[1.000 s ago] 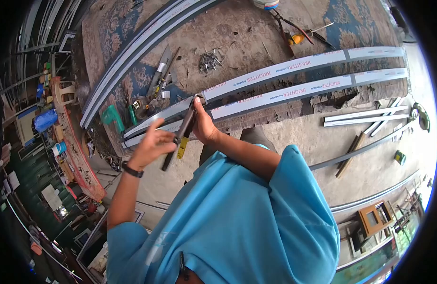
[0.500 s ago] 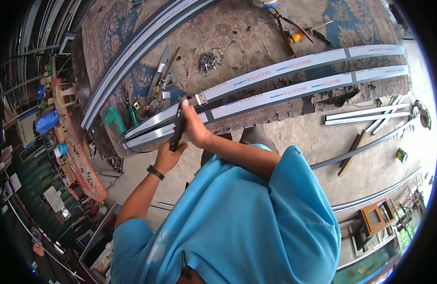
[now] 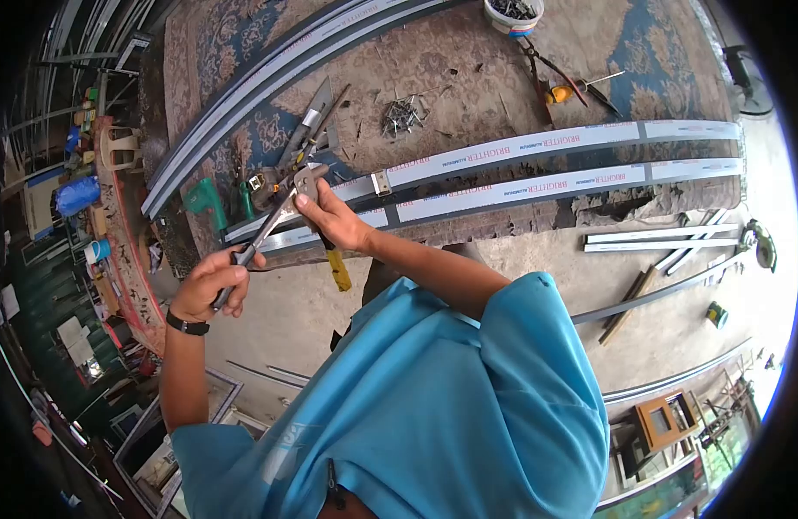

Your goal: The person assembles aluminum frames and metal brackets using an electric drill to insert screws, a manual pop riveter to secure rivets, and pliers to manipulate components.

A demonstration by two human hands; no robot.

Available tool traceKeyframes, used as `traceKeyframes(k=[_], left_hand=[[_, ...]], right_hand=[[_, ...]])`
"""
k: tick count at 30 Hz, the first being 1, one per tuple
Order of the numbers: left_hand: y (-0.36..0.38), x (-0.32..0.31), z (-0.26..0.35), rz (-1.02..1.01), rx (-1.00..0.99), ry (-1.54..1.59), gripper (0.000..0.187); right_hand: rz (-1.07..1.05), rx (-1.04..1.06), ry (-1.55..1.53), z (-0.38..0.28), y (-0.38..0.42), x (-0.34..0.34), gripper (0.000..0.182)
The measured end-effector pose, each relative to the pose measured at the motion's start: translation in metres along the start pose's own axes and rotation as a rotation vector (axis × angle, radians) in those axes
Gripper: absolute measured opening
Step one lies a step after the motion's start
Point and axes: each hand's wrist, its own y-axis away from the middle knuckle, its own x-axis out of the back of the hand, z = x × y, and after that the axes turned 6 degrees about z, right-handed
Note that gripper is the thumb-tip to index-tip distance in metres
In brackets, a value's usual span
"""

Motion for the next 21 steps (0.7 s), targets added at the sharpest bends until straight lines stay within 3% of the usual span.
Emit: traceKeyframes(k=[1,3,5,7,9,11,13,15,17,19,21], left_hand=[[-0.002,0.002,0.003,0.026,-0.022,-0.011,0.037],[-0.008,0.004,0.009,0.072,-0.061,-0.026,0.039],[-0.016,0.007,0.015,0.120,-0.144,-0.048,0.037],[-0.039,0.009,0.014,0.174,-0.286,-0.240,0.038],[-0.077,0.016,0.010,0.276,-0.375,-0.473,0.041],[-0.127,0.025,-0.002,0.412,-0.441,-0.622,0.045],[-0.202,0.044,-0.046,0.752,-0.839,-0.988,0.044],[-0.221,0.031,-0.046,0.754,-0.724,-0.931,0.041],[-0.243,0.026,-0.057,0.799,-0.738,-0.968,0.041],[-0.248,0.019,-0.058,0.738,-0.523,-0.992,0.044],[-0.247,0.013,-0.070,0.868,-0.784,-0.943,0.045]], right_hand=[[0.007,0.050,0.043,-0.002,-0.003,0.000,0.049],[-0.011,-0.118,0.340,-0.021,0.001,0.023,0.051],[0.057,0.042,0.602,-0.050,0.022,0.045,0.051],[0.089,0.454,1.089,-0.049,0.025,0.097,0.061],[0.120,0.333,1.415,-0.066,0.032,0.117,0.066],[0.015,0.316,1.537,-0.064,0.028,0.132,0.067],[-0.055,0.315,1.611,-0.062,0.023,0.138,0.067],[-0.098,0.322,1.631,-0.058,0.020,0.138,0.066],[-0.105,0.336,1.641,-0.059,0.018,0.137,0.063],[-0.082,0.381,1.619,-0.067,0.017,0.128,0.062],[-0.029,0.451,1.561,-0.076,0.026,0.117,0.060]])
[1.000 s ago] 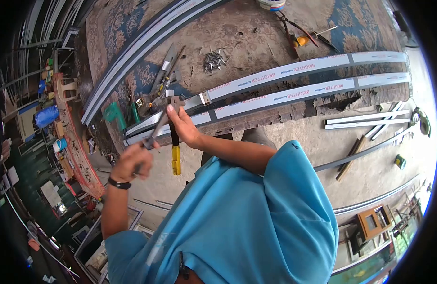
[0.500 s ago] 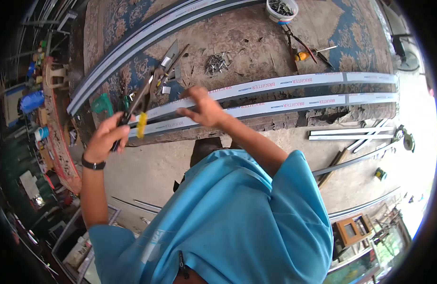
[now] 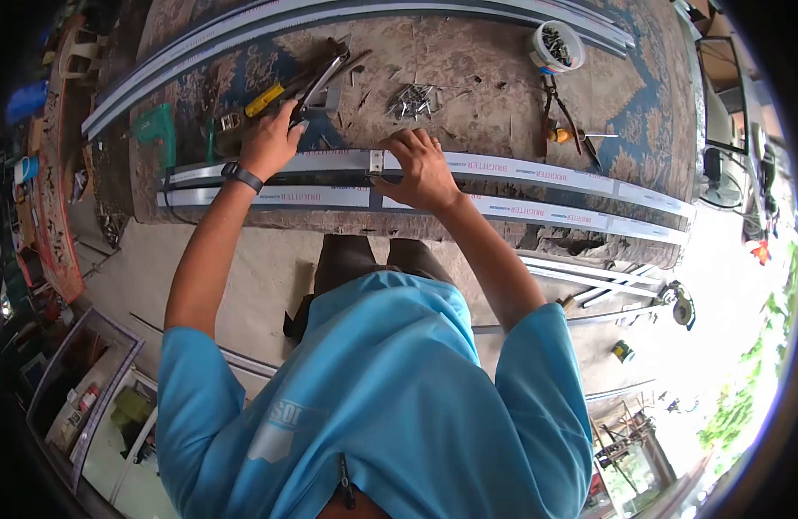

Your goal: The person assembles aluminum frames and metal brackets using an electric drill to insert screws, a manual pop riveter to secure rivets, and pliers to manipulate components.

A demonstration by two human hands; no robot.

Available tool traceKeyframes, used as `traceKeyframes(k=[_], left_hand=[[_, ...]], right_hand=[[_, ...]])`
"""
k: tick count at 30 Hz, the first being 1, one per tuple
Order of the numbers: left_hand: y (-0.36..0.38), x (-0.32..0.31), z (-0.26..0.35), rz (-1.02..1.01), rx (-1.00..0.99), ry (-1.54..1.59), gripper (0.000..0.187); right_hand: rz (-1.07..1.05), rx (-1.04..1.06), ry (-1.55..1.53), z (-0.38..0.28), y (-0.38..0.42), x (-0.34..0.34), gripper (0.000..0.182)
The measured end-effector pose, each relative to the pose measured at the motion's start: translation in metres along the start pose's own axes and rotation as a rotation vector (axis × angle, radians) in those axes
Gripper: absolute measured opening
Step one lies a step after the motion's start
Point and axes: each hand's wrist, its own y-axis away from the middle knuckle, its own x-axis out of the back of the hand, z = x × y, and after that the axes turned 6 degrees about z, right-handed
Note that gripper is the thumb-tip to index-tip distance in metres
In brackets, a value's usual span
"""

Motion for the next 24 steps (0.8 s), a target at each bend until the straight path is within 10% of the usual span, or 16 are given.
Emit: traceKeyframes(k=[5,18,24], left_hand=[[0.038,0.013,0.016,0.187,-0.161,0.241,0.046],[0.047,0.010,-0.057,0.281,0.168,0.324,0.033],[-0.008,0.000,-0.066,-0.141,0.131,0.021,0.027]], right_hand=[[-0.127,0.030,-0.009,-0.003,0.054,-0.017,0.056],[-0.179,0.072,0.071,-0.005,0.054,-0.028,0.063],[-0.248,-0.018,0.079,-0.016,0.054,-0.021,0.086]])
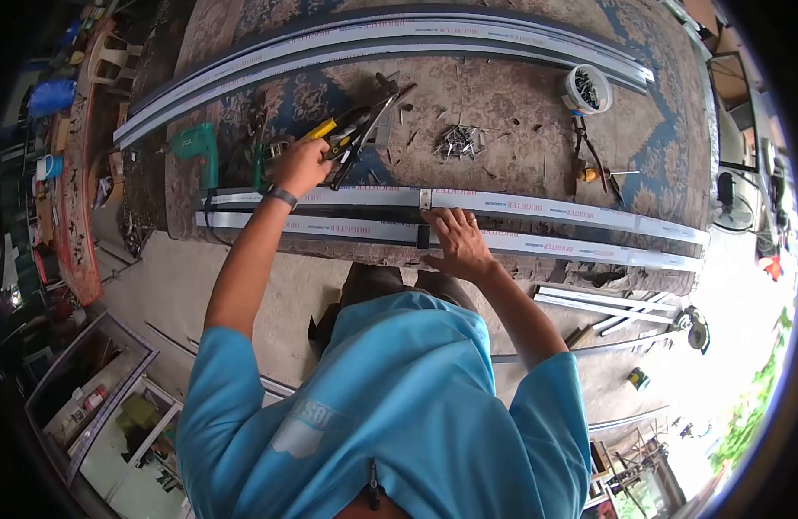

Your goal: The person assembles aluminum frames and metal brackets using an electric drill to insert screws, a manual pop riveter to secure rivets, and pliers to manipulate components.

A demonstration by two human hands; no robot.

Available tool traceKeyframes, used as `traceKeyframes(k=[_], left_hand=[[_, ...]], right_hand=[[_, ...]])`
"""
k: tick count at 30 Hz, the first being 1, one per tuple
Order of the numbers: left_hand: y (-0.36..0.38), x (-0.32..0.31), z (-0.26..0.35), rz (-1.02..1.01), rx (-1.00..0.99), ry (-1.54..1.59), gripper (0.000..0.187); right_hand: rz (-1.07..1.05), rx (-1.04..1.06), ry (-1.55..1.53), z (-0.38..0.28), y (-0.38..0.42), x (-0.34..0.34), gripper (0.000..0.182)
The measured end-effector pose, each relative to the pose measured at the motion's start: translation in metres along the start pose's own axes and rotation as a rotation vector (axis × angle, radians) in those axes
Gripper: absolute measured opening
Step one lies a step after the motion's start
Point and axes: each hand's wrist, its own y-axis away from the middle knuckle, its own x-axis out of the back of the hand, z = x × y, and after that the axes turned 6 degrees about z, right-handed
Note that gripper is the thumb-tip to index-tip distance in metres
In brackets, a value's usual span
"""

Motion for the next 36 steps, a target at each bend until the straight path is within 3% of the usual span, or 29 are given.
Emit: traceKeyframes(k=[2,4,7,10,14,17,22,27,35,36], left_hand=[[-0.008,-0.005,0.003,-0.087,-0.031,-0.189,0.026],[-0.010,-0.012,-0.004,0.004,-0.090,-0.106,0.020],[-0.010,0.003,-0.016,-0.110,0.071,0.101,0.020],[-0.007,0.027,-0.044,-0.191,0.030,0.258,0.023],[-0.007,0.038,-0.055,-0.349,0.320,0.563,0.021],[-0.003,0.039,-0.051,-0.335,0.403,0.819,0.021],[-0.006,0.054,-0.042,-0.296,0.477,0.892,0.013],[-0.004,0.066,-0.030,-0.211,0.578,0.952,0.009],[0.006,0.060,-0.019,-0.122,0.516,1.022,0.010],[0.016,0.058,-0.009,-0.131,0.406,1.015,0.010]], right_hand=[[0.014,-0.047,-0.044,-0.010,0.000,0.013,0.093],[0.073,-0.107,-0.092,-0.011,0.004,0.020,0.097],[0.174,-0.193,-0.141,-0.009,0.007,0.029,0.093],[0.298,-0.255,-0.122,-0.011,0.000,0.033,0.086],[0.354,-0.274,-0.197,-0.012,-0.019,0.024,0.071],[0.348,-0.244,-0.317,-0.028,-0.039,0.030,0.064],[0.381,-0.161,-0.374,-0.040,-0.059,0.033,0.054],[0.365,-0.237,-0.448,-0.039,-0.058,0.042,0.043],[0.405,-0.311,-0.561,-0.035,-0.033,0.044,0.033],[0.414,-0.317,-0.624,-0.035,-0.027,0.040,0.033]])
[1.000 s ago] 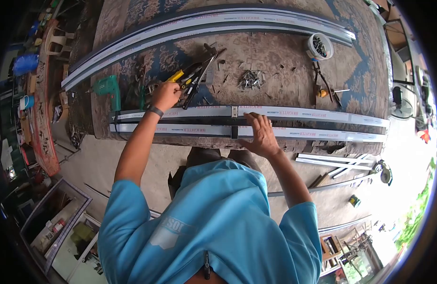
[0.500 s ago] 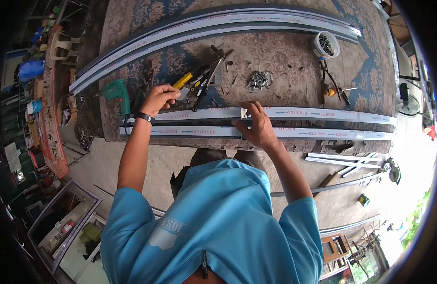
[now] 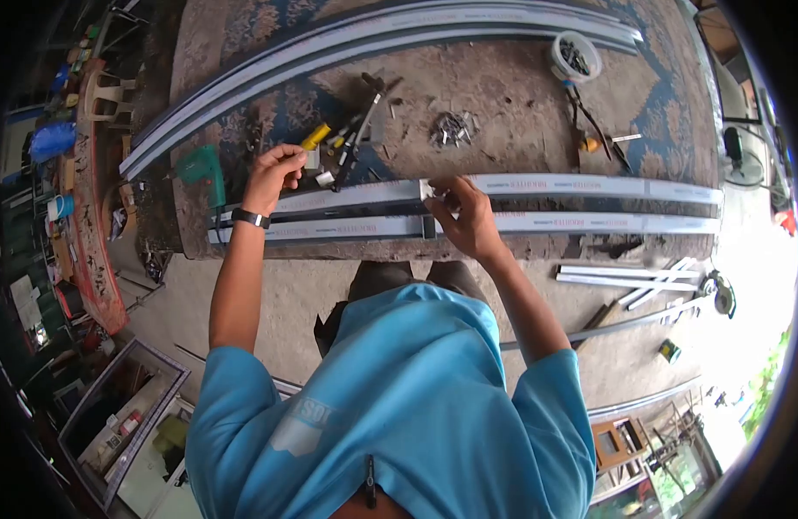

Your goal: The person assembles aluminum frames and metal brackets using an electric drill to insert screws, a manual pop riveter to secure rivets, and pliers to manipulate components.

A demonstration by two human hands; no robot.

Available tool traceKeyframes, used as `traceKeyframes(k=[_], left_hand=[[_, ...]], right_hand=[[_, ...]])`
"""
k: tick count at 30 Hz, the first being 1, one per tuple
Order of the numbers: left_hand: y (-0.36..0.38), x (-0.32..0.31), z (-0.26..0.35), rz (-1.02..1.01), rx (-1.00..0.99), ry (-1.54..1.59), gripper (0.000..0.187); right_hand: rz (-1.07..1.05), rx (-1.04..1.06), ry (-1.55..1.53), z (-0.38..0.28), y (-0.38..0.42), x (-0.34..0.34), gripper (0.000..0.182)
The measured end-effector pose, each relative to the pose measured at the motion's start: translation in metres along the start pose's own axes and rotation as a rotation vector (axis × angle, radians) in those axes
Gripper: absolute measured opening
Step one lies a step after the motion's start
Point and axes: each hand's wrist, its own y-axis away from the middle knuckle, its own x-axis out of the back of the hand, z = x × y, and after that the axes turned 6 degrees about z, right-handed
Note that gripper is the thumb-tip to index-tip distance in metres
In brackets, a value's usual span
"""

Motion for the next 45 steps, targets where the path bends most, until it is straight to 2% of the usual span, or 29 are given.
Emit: traceKeyframes(k=[2,4,6,7,10,12,13,16,17,20,23,25,26,28,29,32,35,39,42,43,45], left_hand=[[0.022,-0.031,0.001,-0.124,-0.177,-0.030,0.010],[0.053,-0.070,0.009,-0.264,-0.435,-0.148,0.005],[0.079,-0.105,0.020,-0.304,-0.905,-0.430,0.011],[0.091,-0.119,0.017,-0.339,-0.878,-0.426,0.014],[0.110,-0.143,0.003,-0.375,-0.860,-0.437,0.019],[0.114,-0.152,-0.008,-0.341,-0.873,-0.440,0.021],[0.115,-0.155,-0.013,-0.346,-0.901,-0.485,0.029],[0.129,-0.174,-0.015,-0.183,-0.832,-0.356,0.041],[0.133,-0.175,-0.026,-0.240,-0.627,-0.222,0.053],[0.127,-0.176,-0.053,-0.245,-0.696,-0.349,0.056],[0.127,-0.177,-0.054,-0.245,-0.632,-0.349,0.055],[0.123,-0.177,-0.053,-0.192,-0.768,-0.395,0.052],[0.123,-0.177,-0.054,-0.165,-0.834,-0.417,0.050],[0.124,-0.176,-0.056,-0.183,-0.760,-0.387,0.049],[0.124,-0.176,-0.057,-0.192,-0.724,-0.371,0.049],[0.127,-0.175,-0.052,-0.222,-0.591,-0.331,0.048],[0.129,-0.174,-0.055,-0.219,-0.539,-0.300,0.047],[0.135,-0.174,-0.056,-0.241,-0.590,-0.346,0.048],[0.135,-0.173,-0.054,-0.249,-0.661,-0.398,0.048],[0.131,-0.171,-0.052,-0.234,-0.660,-0.408,0.048],[0.122,-0.166,-0.054,-0.206,-0.647,-0.459,0.048]], right_hand=[[0.017,-0.037,-0.109,0.012,0.004,0.002,0.033],[-0.087,-0.101,-0.143,0.010,0.011,0.012,0.039],[-0.173,-0.133,-0.269,0.004,0.017,0.018,0.048],[-0.252,-0.181,-0.257,0.004,0.021,0.022,0.056],[-0.280,-0.244,-0.458,0.006,0.040,0.016,0.054],[-0.221,-0.351,-0.553,0.017,0.053,0.007,0.051],[-0.192,-0.405,-0.600,0.024,0.059,0.002,0.049],[-0.106,-0.422,-0.615,0.038,0.072,-0.009,0.043],[-0.091,-0.436,-0.586,0.041,0.075,-0.011,0.041],[-0.042,-0.489,-0.549,0.036,0.079,-0.018,0.038],[-0.011,-0.526,-0.572,0.035,0.080,-0.017,0.037],[-0.036,-0.515,-0.532,0.038,0.078,-0.011,0.037],[-0.035,-0.354,-0.310,0.038,0.080,-0.009,0.038],[-0.028,-0.025,0.134,0.012,0.072,0.003,0.040],[0.039,0.244,0.218,0.020,0.070,0.001,0.038],[-0.127,0.419,0.401,0.030,0.070,0.007,0.028],[-0.206,0.426,0.509,0.033,0.073,0.000,0.019],[-0.193,0.270,0.548,0.022,0.092,-0.009,0.016],[-0.135,0.129,0.438,0.015,0.102,-0.008,0.016],[-0.157,-0.040,0.319,0.018,0.107,-0.009,0.022],[-0.204,-0.209,0.124,0.017,0.110,-0.002,0.026]])
